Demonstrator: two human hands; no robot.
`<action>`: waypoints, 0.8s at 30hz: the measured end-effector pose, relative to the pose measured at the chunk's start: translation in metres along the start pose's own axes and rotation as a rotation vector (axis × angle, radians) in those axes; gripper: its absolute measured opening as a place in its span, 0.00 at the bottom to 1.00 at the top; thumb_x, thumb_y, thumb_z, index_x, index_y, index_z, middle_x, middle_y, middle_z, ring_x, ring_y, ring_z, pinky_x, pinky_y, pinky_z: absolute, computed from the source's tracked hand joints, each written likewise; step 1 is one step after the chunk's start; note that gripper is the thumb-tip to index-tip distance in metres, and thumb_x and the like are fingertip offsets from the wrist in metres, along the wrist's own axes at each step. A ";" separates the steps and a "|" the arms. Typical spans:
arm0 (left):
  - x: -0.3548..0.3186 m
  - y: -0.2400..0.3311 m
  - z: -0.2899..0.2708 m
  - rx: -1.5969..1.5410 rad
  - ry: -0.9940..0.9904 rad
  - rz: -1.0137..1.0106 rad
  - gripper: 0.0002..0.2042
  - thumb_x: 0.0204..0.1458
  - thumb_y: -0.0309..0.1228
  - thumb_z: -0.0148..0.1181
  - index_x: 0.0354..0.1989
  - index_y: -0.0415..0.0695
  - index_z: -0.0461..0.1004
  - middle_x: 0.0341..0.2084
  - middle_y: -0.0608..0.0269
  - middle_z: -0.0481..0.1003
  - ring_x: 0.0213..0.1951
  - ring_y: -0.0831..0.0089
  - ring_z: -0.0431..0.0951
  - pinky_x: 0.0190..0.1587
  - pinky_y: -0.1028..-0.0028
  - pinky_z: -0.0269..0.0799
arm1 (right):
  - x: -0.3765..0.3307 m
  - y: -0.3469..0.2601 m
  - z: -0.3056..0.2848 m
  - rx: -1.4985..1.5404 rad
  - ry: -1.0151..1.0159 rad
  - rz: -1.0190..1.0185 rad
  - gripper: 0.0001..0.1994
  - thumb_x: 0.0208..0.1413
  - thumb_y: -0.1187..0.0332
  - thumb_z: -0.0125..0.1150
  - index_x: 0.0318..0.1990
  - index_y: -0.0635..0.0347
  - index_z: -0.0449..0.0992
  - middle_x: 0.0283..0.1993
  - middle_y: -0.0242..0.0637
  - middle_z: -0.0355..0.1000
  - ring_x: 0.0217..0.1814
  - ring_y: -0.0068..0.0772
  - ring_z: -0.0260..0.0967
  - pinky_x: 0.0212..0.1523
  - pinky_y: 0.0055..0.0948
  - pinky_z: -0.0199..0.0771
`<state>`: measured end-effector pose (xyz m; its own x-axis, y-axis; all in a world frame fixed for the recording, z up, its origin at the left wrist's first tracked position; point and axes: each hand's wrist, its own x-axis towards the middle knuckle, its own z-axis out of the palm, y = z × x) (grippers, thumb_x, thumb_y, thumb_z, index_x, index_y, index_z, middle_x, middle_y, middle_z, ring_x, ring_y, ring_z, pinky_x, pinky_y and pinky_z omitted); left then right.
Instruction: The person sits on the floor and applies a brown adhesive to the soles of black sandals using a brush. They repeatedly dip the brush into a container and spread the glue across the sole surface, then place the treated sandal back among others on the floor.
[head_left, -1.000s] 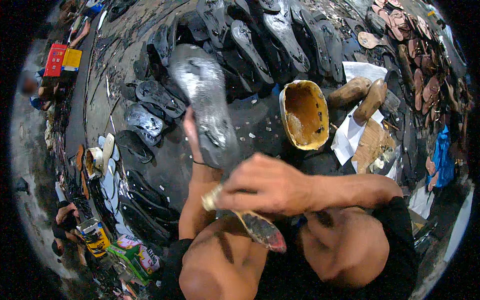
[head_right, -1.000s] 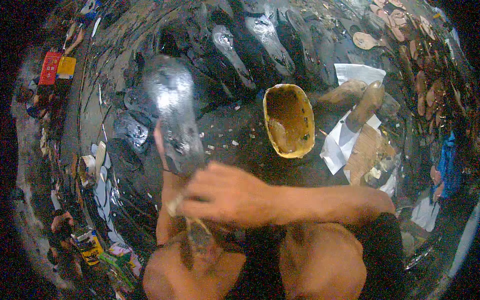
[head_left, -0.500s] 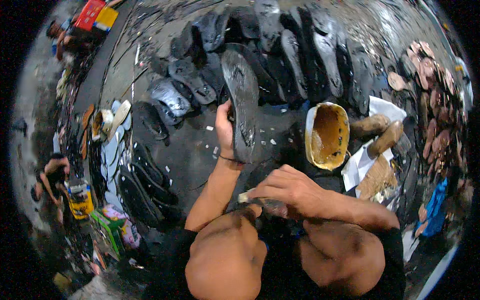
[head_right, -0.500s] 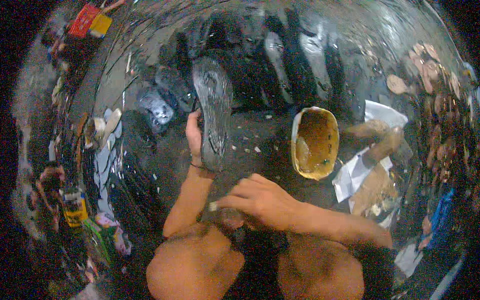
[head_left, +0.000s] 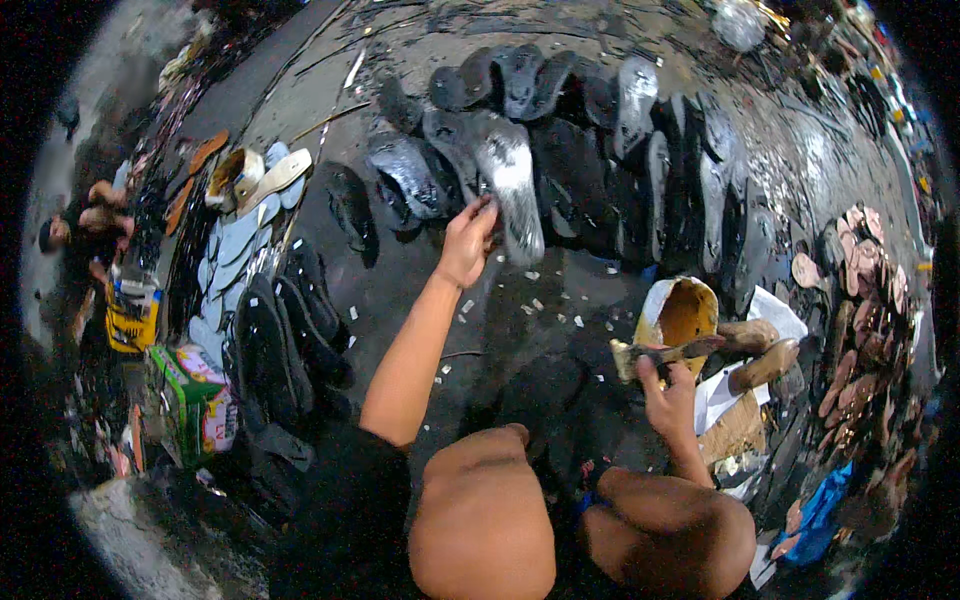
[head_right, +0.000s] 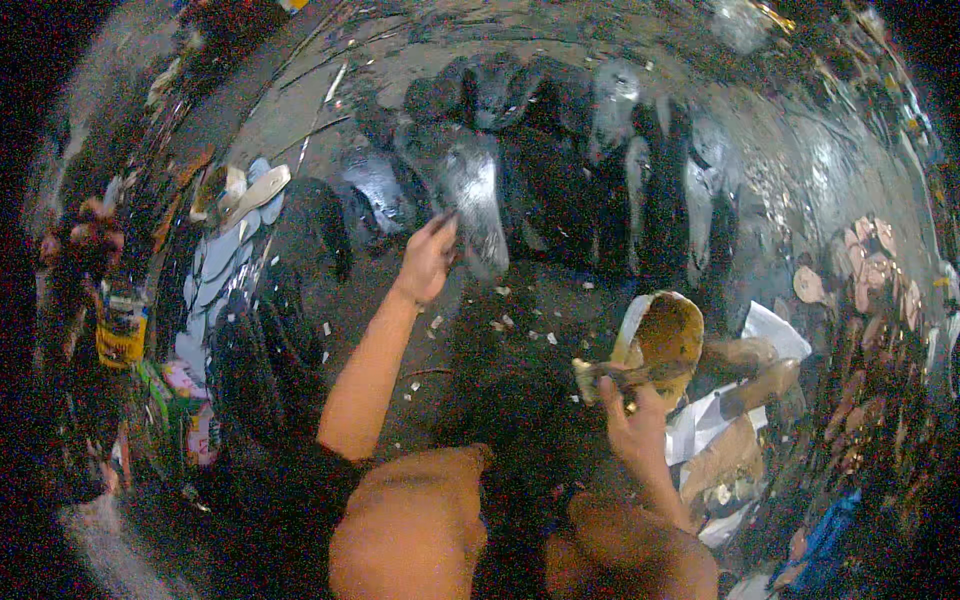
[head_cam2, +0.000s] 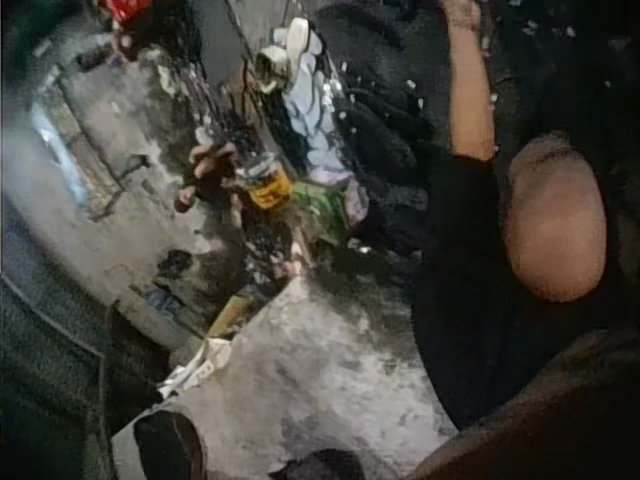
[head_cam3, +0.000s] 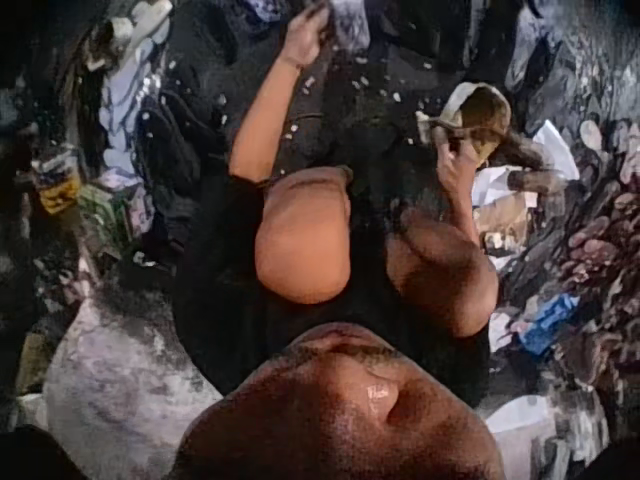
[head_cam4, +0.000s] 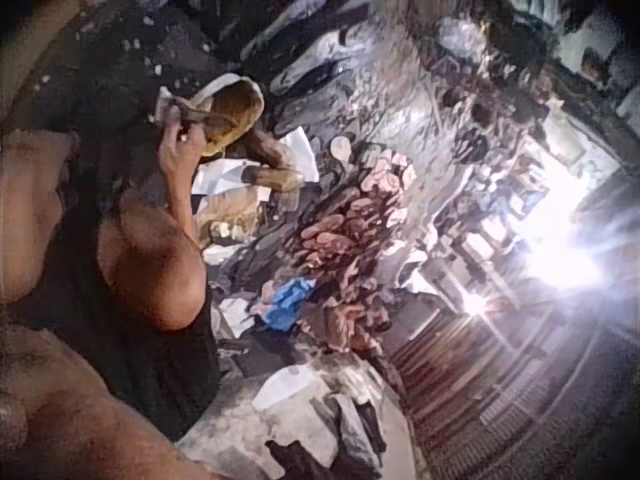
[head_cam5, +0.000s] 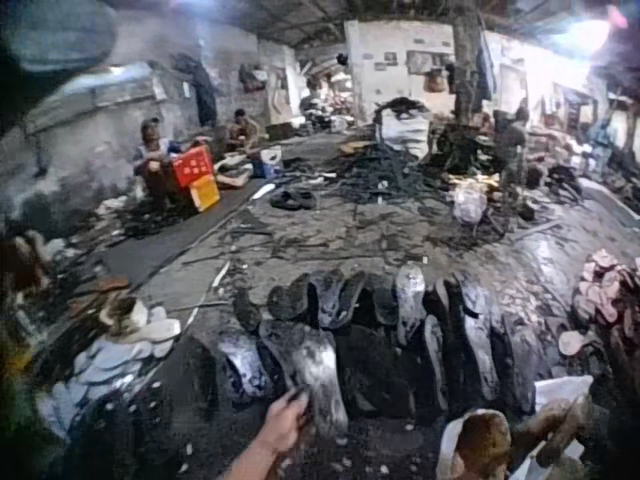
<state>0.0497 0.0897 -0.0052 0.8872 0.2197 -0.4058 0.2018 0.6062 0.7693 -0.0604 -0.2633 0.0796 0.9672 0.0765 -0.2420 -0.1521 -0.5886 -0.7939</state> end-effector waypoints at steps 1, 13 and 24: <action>0.011 -0.006 -0.024 -0.075 0.075 0.030 0.21 0.62 0.34 0.59 0.62 0.42 0.65 0.46 0.67 0.76 0.43 0.79 0.76 0.43 0.73 0.74 | 0.002 0.005 0.004 -0.032 0.011 -0.009 0.15 0.62 0.56 0.62 0.47 0.56 0.81 0.44 0.48 0.79 0.50 0.51 0.75 0.54 0.41 0.70; -0.045 0.058 -0.259 1.129 0.835 0.470 0.37 0.45 0.37 0.69 0.62 0.30 0.63 0.59 0.39 0.69 0.61 0.47 0.68 0.66 0.57 0.60 | 0.018 0.067 -0.063 -0.272 0.493 -0.182 0.15 0.61 0.57 0.62 0.40 0.64 0.80 0.37 0.47 0.80 0.36 0.46 0.76 0.39 0.43 0.76; -0.188 0.053 -0.159 0.889 0.182 0.335 0.10 0.64 0.33 0.55 0.38 0.37 0.72 0.29 0.64 0.70 0.26 0.74 0.74 0.28 0.72 0.82 | -0.037 0.056 -0.069 -0.487 0.218 0.183 0.25 0.55 0.46 0.59 0.45 0.62 0.78 0.34 0.53 0.79 0.37 0.60 0.77 0.42 0.53 0.78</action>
<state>-0.1724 0.2019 0.0341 0.8928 0.4367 -0.1102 0.2569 -0.2929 0.9210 -0.0909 -0.3544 0.0827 0.9614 -0.1991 -0.1897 -0.2597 -0.8841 -0.3884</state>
